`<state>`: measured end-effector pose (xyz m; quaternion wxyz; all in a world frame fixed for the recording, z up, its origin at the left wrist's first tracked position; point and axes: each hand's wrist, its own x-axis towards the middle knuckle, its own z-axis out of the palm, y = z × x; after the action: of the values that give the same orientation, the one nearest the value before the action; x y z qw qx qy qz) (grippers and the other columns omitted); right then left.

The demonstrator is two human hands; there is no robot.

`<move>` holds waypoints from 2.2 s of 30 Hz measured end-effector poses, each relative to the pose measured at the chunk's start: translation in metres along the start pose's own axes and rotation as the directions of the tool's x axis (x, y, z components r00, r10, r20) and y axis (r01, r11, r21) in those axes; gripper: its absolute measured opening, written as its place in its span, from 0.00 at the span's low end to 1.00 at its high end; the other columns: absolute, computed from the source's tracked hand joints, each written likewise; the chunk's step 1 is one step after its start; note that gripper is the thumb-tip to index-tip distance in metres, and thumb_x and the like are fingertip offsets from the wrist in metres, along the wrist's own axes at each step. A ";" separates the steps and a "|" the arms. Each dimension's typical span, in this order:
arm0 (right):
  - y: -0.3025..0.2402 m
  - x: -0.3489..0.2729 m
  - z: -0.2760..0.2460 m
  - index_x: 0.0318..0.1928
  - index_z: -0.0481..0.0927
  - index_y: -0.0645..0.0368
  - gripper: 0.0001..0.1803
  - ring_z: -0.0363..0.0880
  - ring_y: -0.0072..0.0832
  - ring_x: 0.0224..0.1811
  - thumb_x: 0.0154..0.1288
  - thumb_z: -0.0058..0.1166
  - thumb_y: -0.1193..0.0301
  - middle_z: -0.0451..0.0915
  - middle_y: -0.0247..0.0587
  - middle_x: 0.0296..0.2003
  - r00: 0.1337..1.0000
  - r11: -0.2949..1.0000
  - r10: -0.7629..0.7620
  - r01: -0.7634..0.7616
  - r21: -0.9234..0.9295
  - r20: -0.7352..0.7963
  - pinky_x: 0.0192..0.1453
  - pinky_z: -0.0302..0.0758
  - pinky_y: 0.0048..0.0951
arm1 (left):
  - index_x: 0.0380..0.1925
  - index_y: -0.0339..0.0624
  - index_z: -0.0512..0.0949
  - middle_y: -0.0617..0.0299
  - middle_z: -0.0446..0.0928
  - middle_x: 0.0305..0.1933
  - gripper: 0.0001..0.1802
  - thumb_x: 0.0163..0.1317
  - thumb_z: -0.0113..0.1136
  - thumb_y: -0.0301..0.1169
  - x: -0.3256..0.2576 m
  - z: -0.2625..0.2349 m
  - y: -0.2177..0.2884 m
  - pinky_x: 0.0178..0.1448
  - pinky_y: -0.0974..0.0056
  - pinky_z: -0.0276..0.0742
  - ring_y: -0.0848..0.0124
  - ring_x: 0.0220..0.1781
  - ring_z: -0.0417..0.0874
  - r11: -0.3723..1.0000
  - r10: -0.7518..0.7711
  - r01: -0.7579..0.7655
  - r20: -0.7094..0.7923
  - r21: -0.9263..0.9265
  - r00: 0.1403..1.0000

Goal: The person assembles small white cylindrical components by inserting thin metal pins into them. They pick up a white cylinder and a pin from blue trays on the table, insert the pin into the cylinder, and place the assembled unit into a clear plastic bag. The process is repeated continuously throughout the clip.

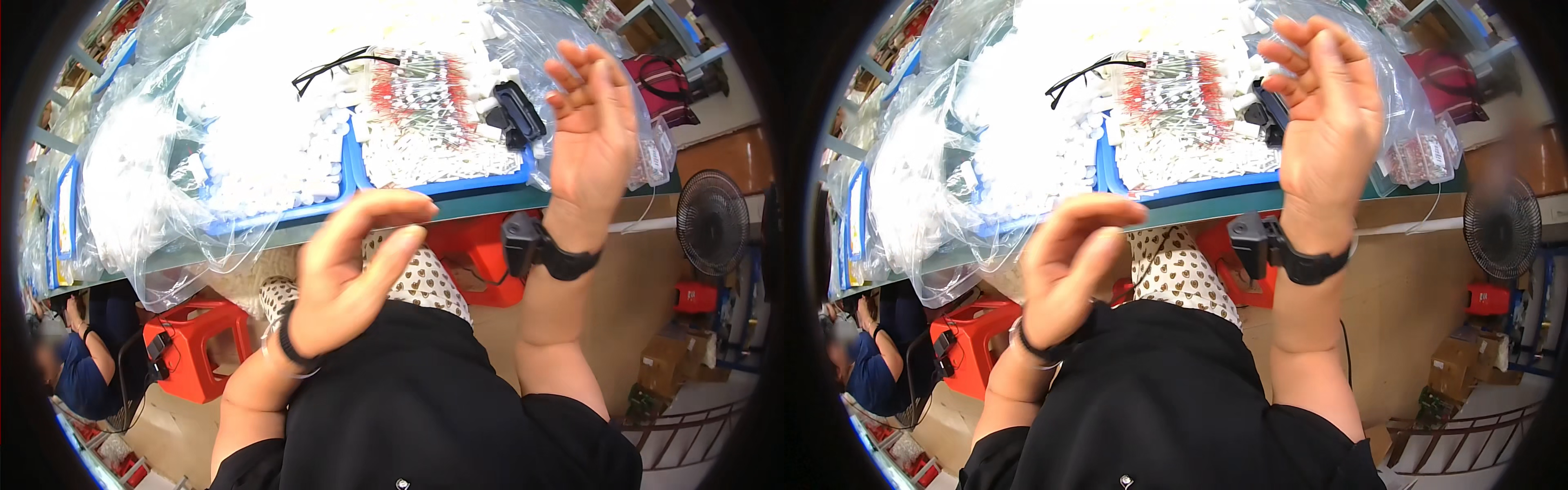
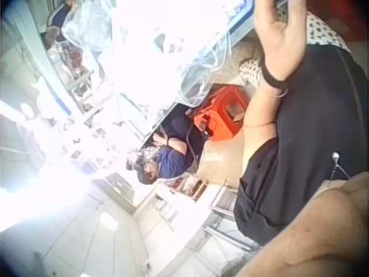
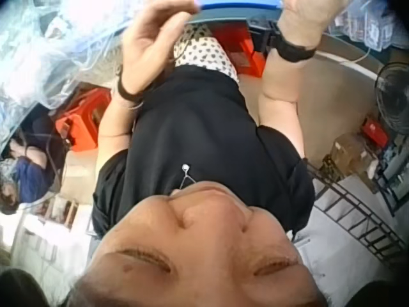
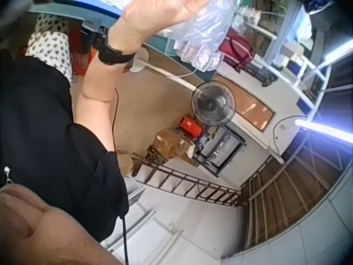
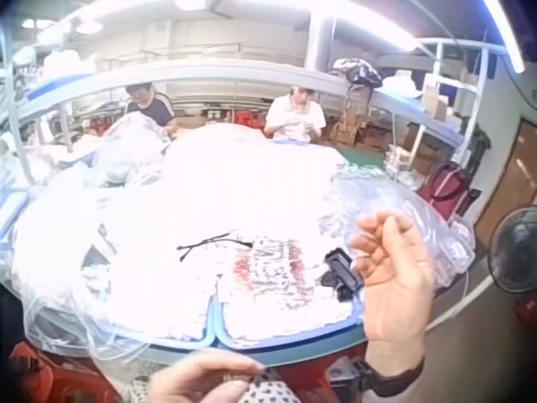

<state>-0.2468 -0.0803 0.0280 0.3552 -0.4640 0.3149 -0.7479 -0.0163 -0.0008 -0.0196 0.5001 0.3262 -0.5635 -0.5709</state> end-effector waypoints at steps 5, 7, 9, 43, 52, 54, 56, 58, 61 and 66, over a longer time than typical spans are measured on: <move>0.033 -0.013 0.006 0.47 0.75 0.61 0.09 0.81 0.23 0.32 0.72 0.48 0.70 0.82 0.43 0.38 0.989 0.992 0.125 -0.123 0.029 -0.081 0.35 0.74 0.20 | 0.58 0.34 0.69 0.58 0.76 0.53 0.22 0.64 0.59 0.25 -0.006 0.028 -0.051 0.60 0.66 0.72 0.73 0.54 0.75 0.953 -0.261 0.283 0.183 -0.110 0.948; 0.040 -0.022 0.010 0.48 0.75 0.62 0.10 0.79 0.21 0.30 0.72 0.48 0.70 0.82 0.43 0.38 0.992 0.992 0.101 -0.106 -0.065 -0.069 0.34 0.73 0.20 | 0.61 0.37 0.67 0.60 0.73 0.53 0.27 0.63 0.61 0.25 -0.010 0.034 -0.068 0.57 0.67 0.74 0.73 0.53 0.75 0.942 -0.301 0.328 0.260 -0.067 0.918; 0.045 -0.035 0.021 0.49 0.75 0.62 0.10 0.78 0.20 0.29 0.72 0.48 0.70 0.82 0.42 0.36 0.998 0.988 0.064 -0.066 -0.141 -0.021 0.33 0.73 0.19 | 0.61 0.34 0.66 0.57 0.75 0.52 0.30 0.62 0.64 0.31 -0.017 0.037 -0.066 0.58 0.66 0.72 0.70 0.54 0.76 0.917 -0.342 0.385 0.287 -0.108 0.895; 0.138 -0.269 -0.424 0.49 0.80 0.63 0.21 0.74 0.53 0.57 0.63 0.44 0.62 0.77 0.58 0.51 0.280 -0.594 0.340 -0.676 -0.436 -0.898 0.59 0.71 0.48 | 0.55 0.35 0.68 0.60 0.75 0.43 0.19 0.72 0.48 0.36 -0.070 -0.095 -0.057 0.54 0.66 0.72 0.73 0.44 0.76 0.948 -0.207 0.095 -0.362 -0.303 0.909; 0.186 -0.337 -0.494 0.57 0.76 0.57 0.22 0.75 0.42 0.60 0.68 0.39 0.62 0.75 0.50 0.58 0.215 -0.751 0.654 0.076 -0.656 -0.725 0.59 0.74 0.41 | 0.50 0.34 0.72 0.57 0.78 0.41 0.13 0.68 0.52 0.28 -0.068 -0.083 -0.039 0.51 0.65 0.76 0.69 0.41 0.80 0.913 -0.171 0.007 -0.369 -0.407 0.914; 0.181 -0.339 -0.479 0.59 0.75 0.55 0.22 0.74 0.42 0.60 0.68 0.40 0.62 0.74 0.50 0.58 0.155 -0.692 0.717 0.275 -0.667 -0.680 0.61 0.73 0.42 | 0.50 0.33 0.72 0.56 0.78 0.42 0.13 0.68 0.52 0.27 -0.067 -0.080 -0.040 0.51 0.65 0.76 0.69 0.42 0.80 0.897 -0.187 0.019 -0.341 -0.441 0.921; 0.176 -0.344 -0.470 0.57 0.76 0.58 0.22 0.74 0.44 0.60 0.65 0.47 0.64 0.74 0.52 0.58 0.111 -0.737 0.674 0.169 -0.655 -0.730 0.60 0.74 0.41 | 0.51 0.33 0.72 0.56 0.78 0.42 0.14 0.68 0.52 0.27 -0.065 -0.084 -0.035 0.51 0.65 0.76 0.69 0.42 0.80 0.898 -0.175 0.012 -0.331 -0.440 0.927; 0.173 -0.345 -0.463 0.52 0.78 0.61 0.20 0.76 0.44 0.56 0.61 0.53 0.66 0.76 0.54 0.53 0.101 -0.741 0.671 0.110 -0.662 -0.734 0.56 0.74 0.41 | 0.51 0.33 0.71 0.56 0.78 0.42 0.14 0.69 0.52 0.28 -0.069 -0.096 -0.032 0.51 0.65 0.76 0.69 0.42 0.79 0.886 -0.141 -0.060 -0.390 -0.460 0.910; 0.164 -0.344 -0.461 0.39 0.83 0.65 0.16 0.81 0.44 0.42 0.53 0.60 0.66 0.80 0.58 0.39 0.179 -0.528 0.845 0.139 -0.838 -0.503 0.43 0.74 0.40 | 0.51 0.34 0.72 0.57 0.77 0.41 0.14 0.69 0.51 0.29 -0.062 -0.115 -0.024 0.51 0.64 0.75 0.69 0.42 0.78 0.871 -0.064 -0.167 -0.445 -0.462 0.893; 0.092 -0.316 -0.616 0.29 0.77 0.59 0.09 0.78 0.36 0.25 0.51 0.60 0.67 0.77 0.40 0.22 0.072 -0.254 0.966 0.107 -0.961 -0.247 0.28 0.73 0.39 | 0.53 0.38 0.71 0.61 0.75 0.40 0.15 0.71 0.48 0.33 -0.071 -0.183 -0.048 0.52 0.62 0.73 0.71 0.40 0.76 0.737 -0.053 -0.332 -0.540 -0.589 0.840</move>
<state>-0.6905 0.2161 -0.4230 0.3946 -0.5787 0.6619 0.2670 0.1659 0.0017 -0.1076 0.7592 0.2248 -0.1898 -0.5806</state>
